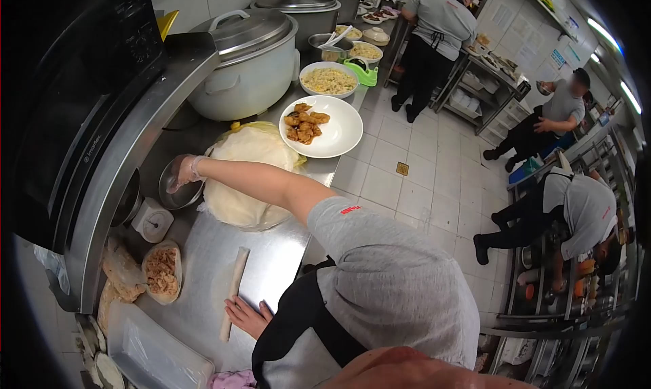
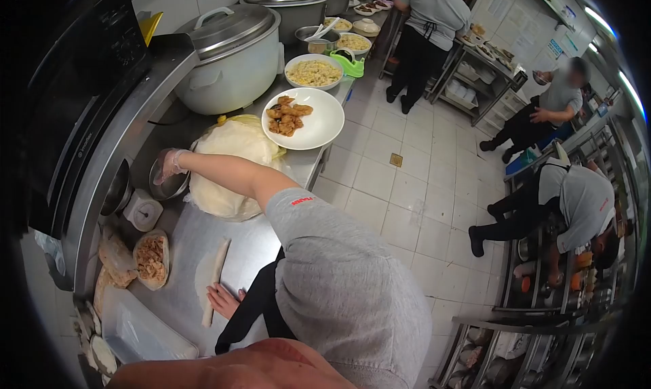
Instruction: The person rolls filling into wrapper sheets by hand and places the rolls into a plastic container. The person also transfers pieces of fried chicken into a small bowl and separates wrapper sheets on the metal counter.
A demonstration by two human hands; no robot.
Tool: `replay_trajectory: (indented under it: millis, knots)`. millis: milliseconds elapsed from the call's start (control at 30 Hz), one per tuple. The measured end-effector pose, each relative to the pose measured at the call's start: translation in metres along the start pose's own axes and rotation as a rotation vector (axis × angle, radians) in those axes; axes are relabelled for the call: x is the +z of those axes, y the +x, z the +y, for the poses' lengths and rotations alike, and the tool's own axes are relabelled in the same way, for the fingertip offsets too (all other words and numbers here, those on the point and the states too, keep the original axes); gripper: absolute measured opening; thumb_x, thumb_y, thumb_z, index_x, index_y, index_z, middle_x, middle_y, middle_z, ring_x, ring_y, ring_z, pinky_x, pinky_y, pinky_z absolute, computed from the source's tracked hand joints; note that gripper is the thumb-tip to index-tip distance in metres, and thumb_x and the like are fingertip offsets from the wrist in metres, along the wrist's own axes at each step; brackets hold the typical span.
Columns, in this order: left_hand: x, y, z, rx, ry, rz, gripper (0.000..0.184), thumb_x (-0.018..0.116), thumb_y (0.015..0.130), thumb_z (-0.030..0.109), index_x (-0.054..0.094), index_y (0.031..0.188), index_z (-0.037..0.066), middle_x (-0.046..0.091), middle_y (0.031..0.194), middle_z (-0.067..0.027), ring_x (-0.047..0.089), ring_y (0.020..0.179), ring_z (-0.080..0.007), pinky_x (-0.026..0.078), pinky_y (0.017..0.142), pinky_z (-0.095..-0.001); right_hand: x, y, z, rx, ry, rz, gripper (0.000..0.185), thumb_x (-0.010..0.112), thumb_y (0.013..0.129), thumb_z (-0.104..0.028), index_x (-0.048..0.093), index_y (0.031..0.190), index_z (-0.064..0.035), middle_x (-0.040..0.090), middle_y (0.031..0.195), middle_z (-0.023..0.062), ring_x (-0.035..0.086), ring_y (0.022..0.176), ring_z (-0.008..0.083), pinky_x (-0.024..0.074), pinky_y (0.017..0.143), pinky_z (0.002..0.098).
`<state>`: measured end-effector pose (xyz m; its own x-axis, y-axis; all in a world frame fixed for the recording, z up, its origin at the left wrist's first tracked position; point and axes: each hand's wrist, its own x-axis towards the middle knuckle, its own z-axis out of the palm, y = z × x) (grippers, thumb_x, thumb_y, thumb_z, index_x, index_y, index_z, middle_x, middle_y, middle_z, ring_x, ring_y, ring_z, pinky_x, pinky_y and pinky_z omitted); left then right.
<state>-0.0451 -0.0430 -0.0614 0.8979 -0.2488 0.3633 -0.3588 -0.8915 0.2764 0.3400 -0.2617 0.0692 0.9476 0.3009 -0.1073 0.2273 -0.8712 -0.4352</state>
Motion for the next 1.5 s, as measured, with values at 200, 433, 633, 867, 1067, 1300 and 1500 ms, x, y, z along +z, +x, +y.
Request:
replay_trajectory:
  millis: [200, 433, 633, 867, 1067, 1300, 1500]
  knots:
    - [-0.025, 0.007, 0.019, -0.055, -0.145, -0.022, 0.066, 0.060, 0.082, 0.024, 0.034, 0.135, -0.005, 0.028, 0.140, -0.0285, 0.025, 0.130, -0.0454, 0.021, 0.108, -0.0526, 0.000, -0.017, 0.003, -0.048, -0.167, 0.172, 0.056, 0.071, 0.071, -0.044, 0.064, 0.112, -0.0070, 0.063, 0.113, 0.0148, 0.060, 0.105, 0.0324, 0.0498, 0.087, 0.0417]
    - [-0.048, 0.016, 0.033, -0.229, -0.191, -0.112, 0.069, 0.066, 0.080, 0.025, 0.036, 0.135, -0.002, 0.029, 0.142, -0.0243, 0.028, 0.130, -0.0420, 0.025, 0.107, -0.0501, 0.041, 0.045, 0.033, -0.074, -0.364, -0.098, 0.045, 0.053, 0.085, -0.037, 0.059, 0.115, -0.0034, 0.055, 0.124, 0.0209, 0.050, 0.119, 0.0335, 0.0395, 0.100, 0.0426]
    - [-0.046, 0.010, 0.034, -0.286, -0.178, -0.079, 0.069, 0.062, 0.084, 0.029, 0.032, 0.140, 0.001, 0.024, 0.147, -0.0199, 0.022, 0.136, -0.0382, 0.021, 0.108, -0.0513, 0.045, 0.051, 0.031, -0.062, -0.428, 0.002, 0.041, 0.047, 0.088, -0.035, 0.062, 0.109, -0.0030, 0.057, 0.118, 0.0214, 0.055, 0.111, 0.0362, 0.0443, 0.094, 0.0446]
    - [-0.043, 0.003, 0.035, -0.366, -0.137, -0.113, 0.074, 0.063, 0.082, 0.032, 0.030, 0.140, 0.000, 0.026, 0.147, -0.0164, 0.023, 0.136, -0.0367, 0.023, 0.108, -0.0512, 0.026, -0.042, -0.045, -0.291, 0.491, -0.332, 0.039, 0.078, 0.071, -0.035, 0.052, 0.054, -0.0107, 0.046, 0.054, -0.0036, 0.039, 0.051, 0.0075, 0.0335, 0.049, 0.0283]
    - [-0.043, -0.002, 0.035, -0.326, -0.118, -0.047, 0.072, 0.061, 0.083, 0.033, 0.031, 0.139, 0.000, 0.026, 0.147, -0.0163, 0.024, 0.135, -0.0361, 0.024, 0.108, -0.0512, 0.155, -0.136, -0.139, -0.580, 0.041, -0.517, 0.033, 0.078, 0.066, -0.032, 0.062, 0.064, -0.0028, 0.058, 0.062, 0.0094, 0.054, 0.059, 0.0206, 0.0455, 0.061, 0.0331]
    - [-0.042, -0.003, 0.035, -0.305, -0.084, -0.048, 0.070, 0.056, 0.087, 0.037, 0.031, 0.138, -0.003, 0.026, 0.147, -0.0171, 0.023, 0.136, -0.0349, 0.022, 0.109, -0.0504, 0.151, -0.125, -0.136, -0.370, -0.054, -0.585, 0.039, 0.074, 0.065, -0.038, 0.066, 0.068, 0.0000, 0.064, 0.072, 0.0189, 0.063, 0.070, 0.0327, 0.0483, 0.068, 0.0395]
    - [-0.041, -0.003, 0.035, -0.307, -0.066, -0.046, 0.069, 0.055, 0.087, 0.038, 0.031, 0.139, -0.001, 0.026, 0.147, -0.0162, 0.023, 0.136, -0.0343, 0.023, 0.109, -0.0498, 0.183, -0.147, -0.178, -0.582, -0.100, -0.431, 0.041, 0.075, 0.066, -0.040, 0.063, 0.065, -0.0005, 0.063, 0.065, 0.0169, 0.059, 0.057, 0.0297, 0.0440, 0.057, 0.0413]
